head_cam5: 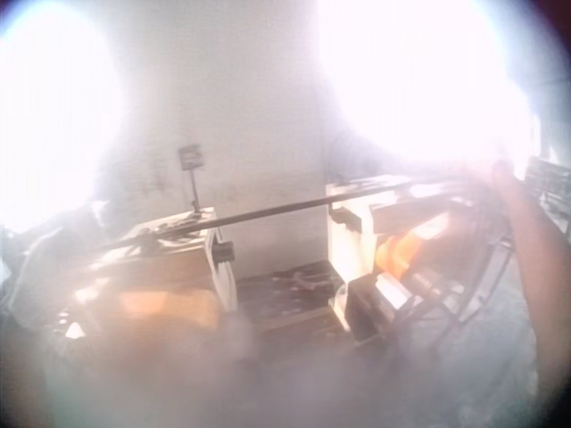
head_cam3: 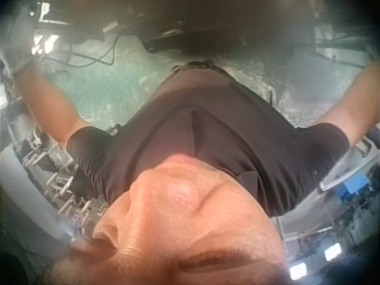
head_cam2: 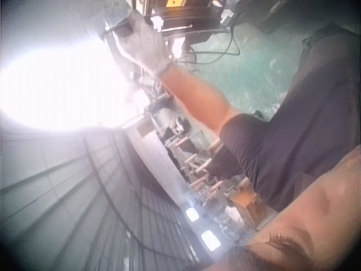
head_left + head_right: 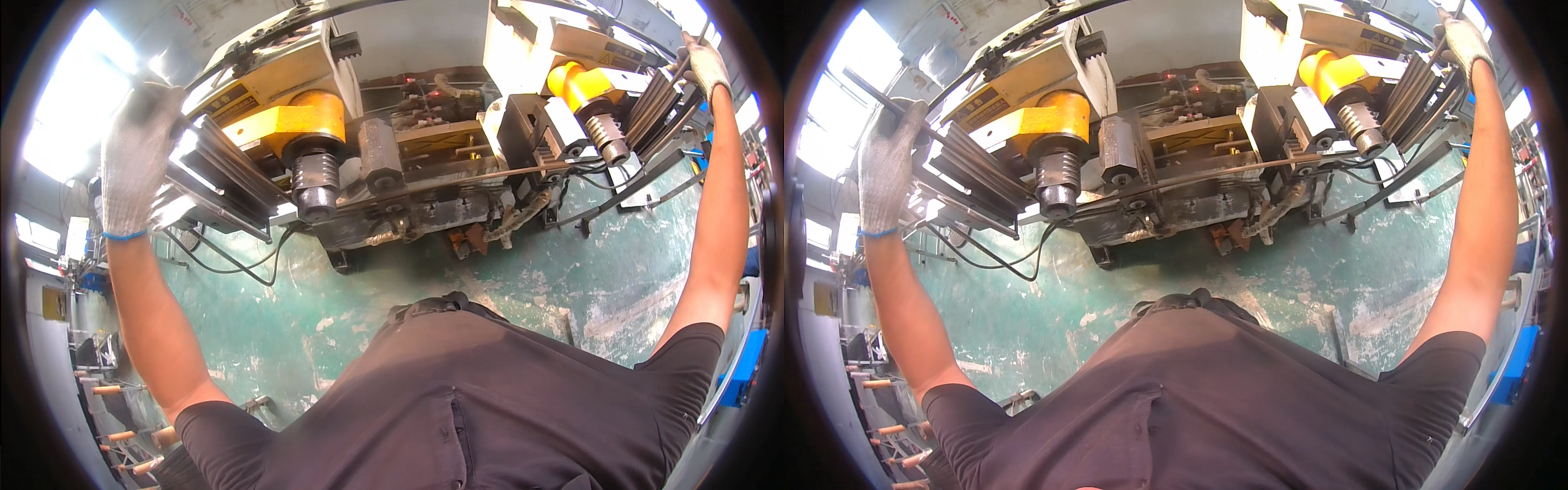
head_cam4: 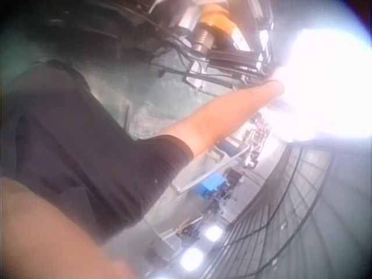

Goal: The person picks up long metal rods from a stack, carries them to a bending machine, and bends them using the machine. The person then places the bent rods on a wooden crate and later handles a bundle of rods near a forklift.

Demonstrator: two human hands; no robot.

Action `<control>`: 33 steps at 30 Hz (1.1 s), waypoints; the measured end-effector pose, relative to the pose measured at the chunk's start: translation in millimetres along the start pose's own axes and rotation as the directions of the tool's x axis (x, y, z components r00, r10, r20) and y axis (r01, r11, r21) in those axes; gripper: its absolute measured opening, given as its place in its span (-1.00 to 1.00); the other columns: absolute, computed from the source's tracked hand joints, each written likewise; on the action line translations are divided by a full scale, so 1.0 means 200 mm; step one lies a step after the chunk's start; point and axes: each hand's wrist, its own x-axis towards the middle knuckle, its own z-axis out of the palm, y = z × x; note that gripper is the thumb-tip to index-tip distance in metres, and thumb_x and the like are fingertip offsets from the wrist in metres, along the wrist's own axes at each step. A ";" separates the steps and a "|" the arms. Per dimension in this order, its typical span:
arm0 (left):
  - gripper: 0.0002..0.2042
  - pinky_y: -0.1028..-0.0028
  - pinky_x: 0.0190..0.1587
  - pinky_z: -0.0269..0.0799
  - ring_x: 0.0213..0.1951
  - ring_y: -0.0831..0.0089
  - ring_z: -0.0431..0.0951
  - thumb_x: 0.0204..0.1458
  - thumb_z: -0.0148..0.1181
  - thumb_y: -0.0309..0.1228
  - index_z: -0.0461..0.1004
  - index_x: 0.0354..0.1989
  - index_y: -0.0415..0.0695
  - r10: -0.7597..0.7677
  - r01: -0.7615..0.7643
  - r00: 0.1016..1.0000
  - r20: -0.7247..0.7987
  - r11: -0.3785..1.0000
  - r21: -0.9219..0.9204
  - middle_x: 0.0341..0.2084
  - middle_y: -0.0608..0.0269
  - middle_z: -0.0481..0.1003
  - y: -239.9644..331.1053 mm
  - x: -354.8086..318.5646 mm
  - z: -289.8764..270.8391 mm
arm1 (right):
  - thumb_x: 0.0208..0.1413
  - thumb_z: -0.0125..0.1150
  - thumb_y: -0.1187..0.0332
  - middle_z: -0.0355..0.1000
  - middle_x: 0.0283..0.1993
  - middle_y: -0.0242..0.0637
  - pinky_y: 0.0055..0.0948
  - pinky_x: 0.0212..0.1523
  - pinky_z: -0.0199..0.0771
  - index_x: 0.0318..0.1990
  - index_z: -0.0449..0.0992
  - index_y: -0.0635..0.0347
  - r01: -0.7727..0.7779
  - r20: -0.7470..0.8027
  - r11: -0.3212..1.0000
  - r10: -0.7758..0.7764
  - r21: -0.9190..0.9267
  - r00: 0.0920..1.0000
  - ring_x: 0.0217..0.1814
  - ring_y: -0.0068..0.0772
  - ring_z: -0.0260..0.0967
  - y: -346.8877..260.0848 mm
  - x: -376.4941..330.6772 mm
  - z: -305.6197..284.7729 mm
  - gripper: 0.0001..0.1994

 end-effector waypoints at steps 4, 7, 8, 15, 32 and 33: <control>-0.69 0.45 -0.28 0.52 -0.35 0.48 0.60 0.23 0.33 -0.22 0.59 -0.12 -0.26 -0.084 0.083 0.996 -0.003 0.991 -0.101 -0.37 0.16 0.59 0.00 -0.02 -0.03 | 0.38 0.12 -0.05 0.58 0.03 -0.12 -0.24 -0.05 0.66 0.28 0.43 0.21 0.020 -0.028 0.999 -0.021 -0.031 0.999 -0.10 -0.29 0.58 -0.03 -0.04 0.03 -0.45; -0.69 0.43 -0.27 0.49 -0.34 0.49 0.56 0.26 0.28 -0.21 0.58 -0.11 -0.27 -0.204 0.204 0.978 0.041 0.979 0.002 -0.36 0.17 0.59 0.09 -0.03 -0.02 | 0.38 0.12 -0.05 0.56 0.06 -0.07 -0.26 -0.08 0.68 0.29 0.42 0.23 0.003 -0.032 0.999 -0.005 -0.036 0.999 -0.07 -0.27 0.58 -0.05 -0.10 0.03 -0.44; -0.69 0.43 -0.26 0.48 -0.34 0.48 0.55 0.27 0.27 -0.20 0.58 -0.12 -0.27 -0.188 0.190 0.981 0.054 0.982 -0.021 -0.37 0.17 0.58 0.08 -0.03 -0.02 | 0.39 0.12 -0.04 0.56 0.06 -0.07 -0.28 -0.09 0.69 0.29 0.42 0.24 0.003 -0.029 0.999 -0.004 -0.039 1.000 -0.08 -0.27 0.58 -0.04 -0.10 0.04 -0.44; -0.55 0.48 -0.24 0.49 -0.33 0.52 0.55 0.21 0.35 -0.07 0.62 -0.02 -0.26 -0.146 0.153 0.983 0.109 0.986 -0.065 -0.33 0.17 0.62 -0.04 -0.01 -0.04 | 0.39 0.12 -0.01 0.61 -0.25 -0.25 -0.41 -0.34 0.64 0.05 0.53 0.22 0.044 -0.062 0.987 -0.055 -0.158 0.997 -0.32 -0.45 0.57 0.01 -0.19 0.14 -0.57; -0.61 0.33 0.03 0.48 -0.16 0.43 0.58 0.37 0.12 -0.04 0.60 0.02 -0.13 0.180 -0.167 0.974 -0.140 0.981 0.099 -0.28 0.24 0.58 -0.17 -0.09 -0.16 | 0.42 -0.28 -0.07 0.44 0.16 0.06 -0.02 0.31 0.22 0.22 0.44 0.21 -0.057 -0.359 0.729 -0.267 -0.682 0.894 0.26 0.10 0.33 0.20 -0.38 -0.18 -0.42; -0.62 0.30 0.05 0.48 -0.15 0.42 0.58 0.38 0.11 -0.05 0.60 0.01 -0.12 0.185 -0.184 0.973 -0.142 0.983 0.020 -0.28 0.25 0.57 -0.16 -0.10 -0.15 | 0.43 -0.30 -0.06 0.41 0.20 0.07 -0.01 0.35 0.18 0.25 0.42 0.21 -0.076 -0.367 0.725 -0.252 -0.684 0.896 0.30 0.12 0.30 0.23 -0.39 -0.19 -0.42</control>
